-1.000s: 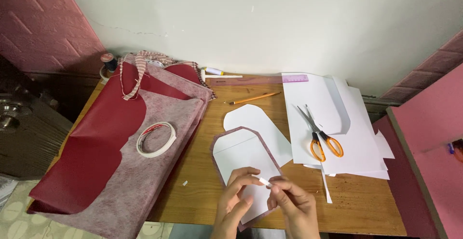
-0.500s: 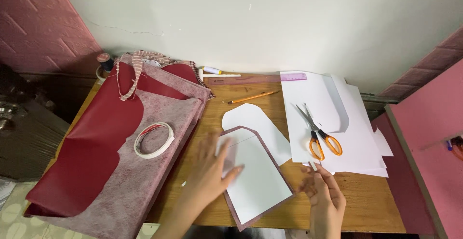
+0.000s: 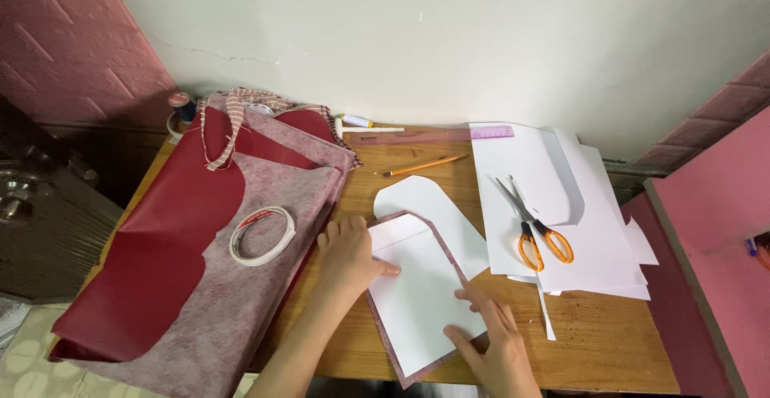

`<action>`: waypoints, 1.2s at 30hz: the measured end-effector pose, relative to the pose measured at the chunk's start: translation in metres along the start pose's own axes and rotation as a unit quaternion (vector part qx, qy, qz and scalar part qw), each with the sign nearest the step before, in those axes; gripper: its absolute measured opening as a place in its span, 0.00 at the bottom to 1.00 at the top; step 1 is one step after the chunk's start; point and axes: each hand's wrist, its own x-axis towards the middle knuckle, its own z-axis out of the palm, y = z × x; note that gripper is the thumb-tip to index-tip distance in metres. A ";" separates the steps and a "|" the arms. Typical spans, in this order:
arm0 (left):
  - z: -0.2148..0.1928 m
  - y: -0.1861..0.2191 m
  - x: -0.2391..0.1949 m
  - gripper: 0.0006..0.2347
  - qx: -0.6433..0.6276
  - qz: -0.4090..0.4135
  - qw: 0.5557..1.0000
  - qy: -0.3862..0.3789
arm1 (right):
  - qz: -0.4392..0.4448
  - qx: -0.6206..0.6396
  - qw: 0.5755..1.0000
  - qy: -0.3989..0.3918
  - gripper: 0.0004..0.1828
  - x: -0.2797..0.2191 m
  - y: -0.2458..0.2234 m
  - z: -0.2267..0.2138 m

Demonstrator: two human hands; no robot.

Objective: Cutting paper templates and applying double-sided tape to leather pieces on a workbench

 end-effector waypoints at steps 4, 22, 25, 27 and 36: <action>-0.049 0.011 -0.011 0.35 -0.133 -0.005 0.988 -0.074 | 0.000 -0.011 1.000 0.022 0.41 -0.001 0.009 0.004; -0.119 0.027 0.005 0.15 -0.559 -0.069 0.824 -0.064 | 0.040 0.267 0.908 0.321 0.39 0.014 -0.026 -0.020; -0.105 0.006 0.041 0.14 -0.526 -0.074 0.846 0.044 | 0.036 0.267 0.900 0.343 0.37 0.022 -0.007 -0.033; -0.087 -0.013 0.064 0.10 -0.519 -0.037 0.841 0.150 | 0.041 0.284 0.895 0.342 0.37 0.024 -0.003 -0.045; -0.111 0.025 -0.068 0.28 -0.444 0.016 0.874 0.198 | 0.103 0.308 0.897 0.301 0.24 0.055 0.001 -0.067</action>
